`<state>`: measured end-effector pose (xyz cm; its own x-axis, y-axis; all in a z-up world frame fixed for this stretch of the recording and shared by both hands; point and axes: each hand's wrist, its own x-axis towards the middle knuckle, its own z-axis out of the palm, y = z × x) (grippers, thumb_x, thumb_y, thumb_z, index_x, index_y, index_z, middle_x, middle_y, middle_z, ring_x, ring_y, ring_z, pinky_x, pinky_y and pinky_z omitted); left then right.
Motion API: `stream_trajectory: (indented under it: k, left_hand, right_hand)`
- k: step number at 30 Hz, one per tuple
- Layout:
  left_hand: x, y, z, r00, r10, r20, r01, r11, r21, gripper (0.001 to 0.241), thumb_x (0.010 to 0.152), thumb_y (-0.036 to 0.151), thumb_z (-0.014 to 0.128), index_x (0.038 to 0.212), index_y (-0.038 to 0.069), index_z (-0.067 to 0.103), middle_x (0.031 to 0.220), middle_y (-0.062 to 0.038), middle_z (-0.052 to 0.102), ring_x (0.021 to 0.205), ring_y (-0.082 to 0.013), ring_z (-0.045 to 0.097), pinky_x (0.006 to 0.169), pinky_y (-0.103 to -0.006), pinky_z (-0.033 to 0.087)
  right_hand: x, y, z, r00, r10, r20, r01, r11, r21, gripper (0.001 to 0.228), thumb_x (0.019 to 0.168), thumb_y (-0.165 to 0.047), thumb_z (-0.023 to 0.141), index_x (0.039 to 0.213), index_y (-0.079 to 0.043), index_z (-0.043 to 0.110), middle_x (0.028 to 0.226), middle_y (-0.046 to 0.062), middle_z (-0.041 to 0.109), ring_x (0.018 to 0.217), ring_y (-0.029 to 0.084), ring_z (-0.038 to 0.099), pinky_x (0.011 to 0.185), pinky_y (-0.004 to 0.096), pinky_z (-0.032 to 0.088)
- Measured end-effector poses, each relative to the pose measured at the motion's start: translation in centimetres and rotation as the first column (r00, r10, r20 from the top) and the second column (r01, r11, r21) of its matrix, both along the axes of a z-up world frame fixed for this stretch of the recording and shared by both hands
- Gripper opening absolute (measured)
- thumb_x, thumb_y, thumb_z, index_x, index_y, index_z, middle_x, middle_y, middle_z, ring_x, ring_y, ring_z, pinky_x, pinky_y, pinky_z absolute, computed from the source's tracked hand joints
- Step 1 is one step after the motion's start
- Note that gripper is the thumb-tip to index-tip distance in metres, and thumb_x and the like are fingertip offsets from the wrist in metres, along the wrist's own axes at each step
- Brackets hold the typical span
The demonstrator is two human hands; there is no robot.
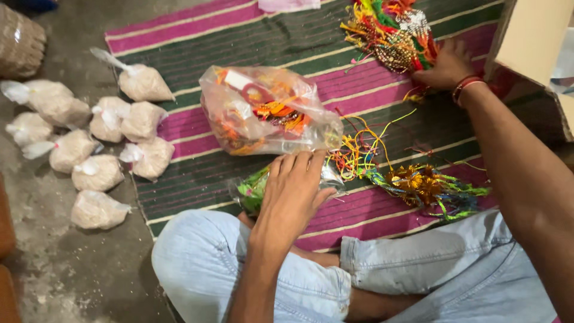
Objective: The person sorts colorful decorative rakhis and threads by hand, removing them from plastic bags and organizing them on a striped mat.
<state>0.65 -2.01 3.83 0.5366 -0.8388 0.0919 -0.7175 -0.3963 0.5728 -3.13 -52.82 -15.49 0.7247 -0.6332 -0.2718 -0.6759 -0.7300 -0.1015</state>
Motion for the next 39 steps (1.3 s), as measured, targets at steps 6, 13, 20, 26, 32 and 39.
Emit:
stream_trajectory:
  k: [6, 13, 20, 26, 32, 39]
  left_hand:
    - [-0.7, 0.3, -0.2, 1.0, 0.003, 0.002, -0.003, 1.0, -0.02, 0.068, 0.078, 0.031, 0.082, 0.134, 0.003, 0.055, 0.121, -0.016, 0.063, 0.119, -0.0352, 0.056, 0.103, -0.0502, 0.04]
    - [-1.0, 1.0, -0.9, 0.999, 0.041, -0.005, -0.041, 0.997, -0.069, 0.064, 0.08, 0.033, 0.08, 0.13, 0.002, 0.057, 0.119, -0.016, 0.064, 0.115, -0.034, 0.059, 0.1, -0.0491, 0.042]
    - [-0.9, 1.2, -2.5, 0.997, 0.073, -0.016, -0.074, 0.988, -0.135, 0.056, 0.084, 0.033, 0.078, 0.127, 0.004, 0.058, 0.114, -0.014, 0.066, 0.112, -0.0328, 0.06, 0.098, -0.0484, 0.043]
    - [-0.7, 1.5, -1.5, 0.994, 0.105, -0.018, -0.107, 0.976, -0.189, 0.051, 0.091, 0.032, 0.077, 0.13, 0.005, 0.057, 0.116, -0.014, 0.064, 0.113, -0.0335, 0.059, 0.096, -0.0488, 0.045]
    - [-0.7, 0.9, 1.3, 0.985, 0.164, -0.049, -0.163, 0.812, -0.56, 0.09, 0.084, 0.043, 0.084, 0.152, 0.005, 0.038, 0.149, -0.018, 0.047, 0.141, -0.0354, 0.047, 0.121, -0.0481, 0.039]
    - [-3.5, -2.0, 4.1, 0.988, 0.154, -0.011, -0.107, 0.633, -0.767, 0.127, 0.062, 0.054, 0.092, 0.154, 0.004, 0.022, 0.154, -0.023, 0.039, 0.145, -0.039, 0.041, 0.124, -0.0498, 0.035]
  right_hand:
    - [-1.8, -0.1, -2.3, 0.998, 0.043, 0.044, -0.034, 0.981, -0.191, 0.081, 0.087, -0.04, 0.077, 0.14, 0.01, 0.042, 0.141, 0.035, 0.049, 0.131, 0.056, 0.046, 0.107, 0.063, 0.041]
    - [0.2, 0.5, -0.1, 0.989, 0.14, 0.036, -0.134, 0.981, -0.143, 0.07, 0.09, -0.036, 0.074, 0.123, 0.02, 0.047, 0.09, 0.039, 0.064, 0.078, 0.052, 0.065, 0.075, 0.056, 0.054]
    - [4.9, 1.0, 10.3, 0.975, 0.067, -0.212, -0.042, 0.992, 0.122, 0.043, 0.109, -0.031, 0.052, 0.096, 0.006, 0.07, 0.081, 0.023, 0.066, 0.07, 0.034, 0.063, 0.061, 0.053, 0.053]
    - [6.5, 3.4, 20.0, 0.746, 0.499, -0.441, -0.641, 0.719, -0.27, 0.026, 0.103, -0.023, 0.056, 0.107, -0.005, 0.074, 0.081, 0.014, 0.068, 0.066, 0.023, 0.069, 0.06, 0.035, 0.059]
    - [5.4, 13.7, 30.5, 0.928, 0.271, -0.255, -0.303, 0.948, -0.097, 0.039, 0.108, -0.025, 0.05, 0.124, 0.004, 0.069, 0.088, 0.026, 0.073, 0.066, 0.037, 0.072, 0.055, 0.047, 0.059]
    - [0.1, 29.8, 39.4, 0.559, 0.461, -0.689, -0.693, 0.716, -0.083, 0.039, 0.104, -0.04, 0.046, 0.133, -0.018, 0.062, 0.091, 0.011, 0.076, 0.073, 0.025, 0.077, 0.066, 0.039, 0.064]
